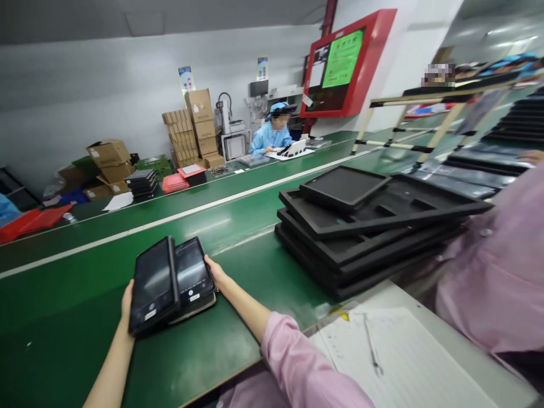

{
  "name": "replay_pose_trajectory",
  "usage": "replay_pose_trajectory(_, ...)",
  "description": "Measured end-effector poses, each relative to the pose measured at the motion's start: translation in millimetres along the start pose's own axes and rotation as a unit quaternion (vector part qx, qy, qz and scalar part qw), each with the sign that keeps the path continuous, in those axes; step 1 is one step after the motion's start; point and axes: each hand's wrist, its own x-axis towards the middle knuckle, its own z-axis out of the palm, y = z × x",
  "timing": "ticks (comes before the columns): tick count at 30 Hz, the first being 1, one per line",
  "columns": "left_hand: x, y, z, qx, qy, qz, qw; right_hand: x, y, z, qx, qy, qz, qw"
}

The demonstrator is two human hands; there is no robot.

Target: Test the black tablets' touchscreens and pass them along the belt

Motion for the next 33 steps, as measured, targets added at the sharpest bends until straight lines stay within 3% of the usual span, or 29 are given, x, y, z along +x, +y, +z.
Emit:
replay_pose_trajectory(4,16.1,-23.1,42.4,0.096,-0.006,0.119,0.988,-5.5,-1.3,1.5,-0.013,0.008,0.035,0.999)
replay_pose_trajectory(11,19.3,-50.1,39.2,0.120,0.011,0.193,0.974,-25.5,-2.9,0.4,-0.035,-0.063,0.040,0.997)
replay_pose_trajectory(14,9.6,-54.8,42.5,0.091,-0.060,0.171,0.979,-30.2,0.6,1.4,-0.074,-0.043,0.021,0.996)
replay_pose_trajectory(17,-1.8,-52.4,51.4,-0.023,-0.176,0.101,0.979,-31.7,1.6,3.2,-0.107,-0.007,-0.022,0.994)
replay_pose_trajectory(19,-8.1,-49.0,57.3,-0.083,-0.215,0.085,0.969,-31.8,0.5,4.2,-0.120,0.007,-0.030,0.992)
replay_pose_trajectory(24,-8.0,-47.6,62.3,-0.163,-0.239,0.097,0.952,-29.5,-3.7,4.5,-0.147,0.002,-0.026,0.989)
replay_pose_trajectory(29,2.4,-58.4,57.8,-0.172,-0.184,0.103,0.962,-27.9,-2.7,-3.6,-0.162,-0.005,-0.043,0.986)
replay_pose_trajectory(33,-2.8,-60.1,57.4,-0.173,-0.227,0.077,0.955,-21.3,1.6,-15.2,-0.174,0.008,-0.064,0.983)
